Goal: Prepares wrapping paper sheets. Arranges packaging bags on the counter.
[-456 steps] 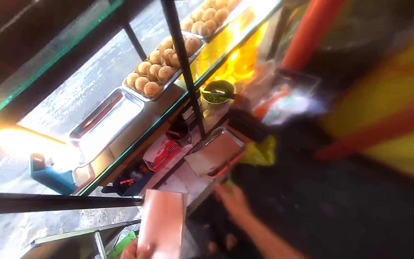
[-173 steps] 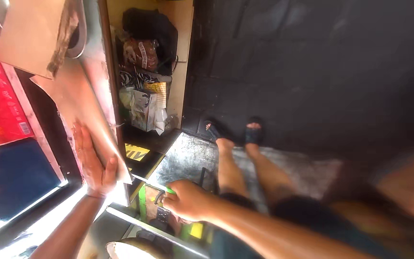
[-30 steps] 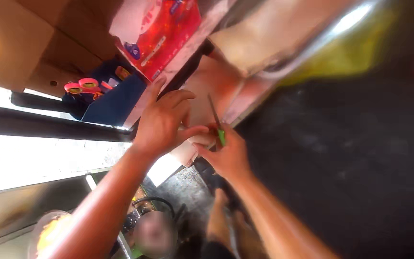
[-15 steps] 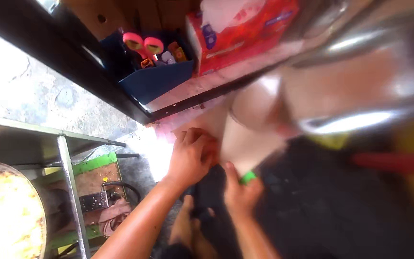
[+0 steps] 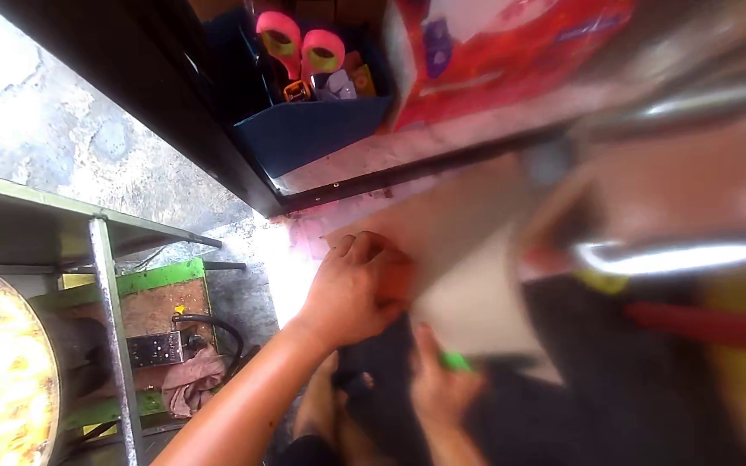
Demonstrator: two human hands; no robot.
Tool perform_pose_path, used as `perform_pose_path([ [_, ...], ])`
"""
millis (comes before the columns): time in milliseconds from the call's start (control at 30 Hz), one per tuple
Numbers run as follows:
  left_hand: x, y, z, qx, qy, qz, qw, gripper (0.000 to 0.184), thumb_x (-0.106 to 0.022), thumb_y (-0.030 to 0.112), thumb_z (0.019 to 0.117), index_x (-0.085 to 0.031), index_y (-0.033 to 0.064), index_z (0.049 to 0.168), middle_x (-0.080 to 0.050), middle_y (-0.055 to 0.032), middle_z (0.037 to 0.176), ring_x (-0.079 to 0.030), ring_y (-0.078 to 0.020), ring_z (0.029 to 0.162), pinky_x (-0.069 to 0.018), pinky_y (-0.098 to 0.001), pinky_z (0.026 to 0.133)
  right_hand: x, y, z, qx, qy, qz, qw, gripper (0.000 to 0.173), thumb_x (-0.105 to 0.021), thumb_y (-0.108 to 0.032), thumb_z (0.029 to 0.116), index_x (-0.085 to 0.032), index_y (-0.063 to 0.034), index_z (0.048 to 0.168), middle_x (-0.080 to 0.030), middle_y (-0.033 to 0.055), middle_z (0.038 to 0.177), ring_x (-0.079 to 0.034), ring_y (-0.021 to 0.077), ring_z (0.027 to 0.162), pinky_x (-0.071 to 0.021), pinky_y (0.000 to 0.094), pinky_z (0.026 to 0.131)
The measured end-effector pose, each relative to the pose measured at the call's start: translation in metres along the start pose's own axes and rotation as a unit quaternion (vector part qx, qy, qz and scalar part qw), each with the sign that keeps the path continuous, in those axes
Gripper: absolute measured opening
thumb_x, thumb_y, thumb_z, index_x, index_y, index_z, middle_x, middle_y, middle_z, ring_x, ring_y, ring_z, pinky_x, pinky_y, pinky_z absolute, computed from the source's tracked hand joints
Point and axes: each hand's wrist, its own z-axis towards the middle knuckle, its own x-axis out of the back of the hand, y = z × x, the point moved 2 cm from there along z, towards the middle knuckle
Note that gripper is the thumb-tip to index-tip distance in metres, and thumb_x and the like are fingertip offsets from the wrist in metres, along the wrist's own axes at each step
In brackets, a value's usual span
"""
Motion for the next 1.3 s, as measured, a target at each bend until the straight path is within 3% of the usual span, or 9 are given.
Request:
perform_pose_path([
  [100,-0.001,0.001,0.002,0.001,0.010,0.000,1.000,0.051,-0.076,0.051,0.0833,-0.070,0.0231,0.126,-0.061,-0.0030,0.129,-0.057,-0.0225,0.115,-0.0510,-0.0414,0.095,0.002,0.002,0.000,0.038,-0.019,-0.025,0.999,0.016,-0.077,-0.012,0.0918,-0.068,-0.0095,0.105,-0.072,-0.0003,0.079,-0.065,0.0112,0.058,-0.0590,0.0285,0.053],
  [133,-0.001,0.001,0.002,0.004,0.016,-0.001,1.000,0.049,-0.075,0.051,0.0847,-0.071,0.0233,0.125,-0.061,-0.0028,0.128,-0.058,-0.0223,0.114,-0.0513,-0.0413,0.094,0.001,0.002,-0.001,0.056,-0.024,-0.039,0.997,0.018,-0.077,-0.013,0.0916,-0.068,-0.0107,0.107,-0.073,-0.0018,0.084,-0.068,0.0099,0.065,-0.0615,0.0282,0.059],
  [200,-0.003,0.002,0.004,0.010,0.029,-0.002,1.000,0.046,-0.074,0.052,0.0863,-0.072,0.0226,0.122,-0.063,-0.0033,0.125,-0.059,-0.0226,0.113,-0.0517,-0.0417,0.093,0.001,0.004,-0.003,0.091,-0.039,-0.070,0.993,0.023,-0.078,-0.013,0.0918,-0.068,-0.0112,0.113,-0.076,-0.0035,0.100,-0.074,0.0090,0.089,-0.0652,0.0298,0.082],
  [300,-0.004,0.003,0.008,0.018,0.032,0.009,0.999,0.046,-0.074,0.054,0.0852,-0.072,0.0241,0.120,-0.063,-0.0020,0.122,-0.059,-0.0215,0.110,-0.0521,-0.0413,0.090,0.004,0.013,-0.008,0.116,-0.051,-0.112,0.986,0.016,-0.078,-0.016,0.0928,-0.073,-0.0085,0.106,-0.077,-0.0023,0.102,-0.074,0.0082,0.098,-0.0637,0.0288,0.090],
  [633,0.003,-0.002,0.012,0.016,-0.002,0.021,1.000,0.052,-0.076,0.055,0.0826,-0.069,0.0265,0.125,-0.061,-0.0003,0.123,-0.059,-0.0182,0.113,-0.0545,-0.0365,0.089,0.004,0.021,-0.009,0.139,-0.068,-0.136,0.979,0.016,-0.074,-0.019,0.0970,-0.074,-0.0076,0.108,-0.077,-0.0008,0.103,-0.074,0.0075,0.099,-0.0626,0.0274,0.091],
  [833,0.016,-0.007,0.000,0.047,0.088,0.078,0.992,0.047,-0.075,0.041,0.0885,-0.067,0.0177,0.129,-0.061,-0.0053,0.132,-0.058,-0.0244,0.119,-0.0518,-0.0424,0.094,0.002,0.016,-0.008,0.139,-0.071,-0.119,0.980,0.018,-0.074,-0.019,0.0970,-0.072,-0.0087,0.111,-0.076,-0.0015,0.104,-0.073,0.0077,0.100,-0.0627,0.0287,0.092],
  [1000,0.012,-0.012,-0.027,0.152,0.114,0.189,0.963,0.079,-0.061,0.066,0.0883,-0.055,0.0123,0.146,-0.053,-0.0105,0.148,-0.050,-0.0327,0.133,-0.0457,-0.0518,0.101,0.001,0.014,-0.006,0.125,-0.074,-0.106,0.984,0.017,-0.073,-0.019,0.0975,-0.071,-0.0105,0.112,-0.076,-0.0022,0.103,-0.073,0.0076,0.097,-0.0634,0.0288,0.089],
  [1067,0.006,-0.015,-0.032,0.160,0.131,0.195,0.959,0.082,-0.059,0.070,0.0879,-0.055,0.0118,0.146,-0.053,-0.0117,0.147,-0.051,-0.0333,0.132,-0.0458,-0.0517,0.100,0.001,0.013,-0.006,0.122,-0.074,-0.104,0.984,0.016,-0.073,-0.019,0.0974,-0.072,-0.0113,0.111,-0.076,-0.0029,0.102,-0.073,0.0072,0.096,-0.0635,0.0282,0.088],
  [1300,0.012,-0.017,-0.030,0.151,0.162,0.162,0.962,0.076,-0.068,0.070,0.0835,-0.064,0.0159,0.137,-0.060,-0.0102,0.135,-0.055,-0.0323,0.125,-0.0472,-0.0512,0.099,0.001,0.012,-0.005,0.123,-0.068,-0.121,0.983,0.017,-0.074,-0.020,0.0970,-0.072,-0.0087,0.109,-0.076,-0.0018,0.100,-0.073,0.0068,0.095,-0.0633,0.0279,0.088],
])
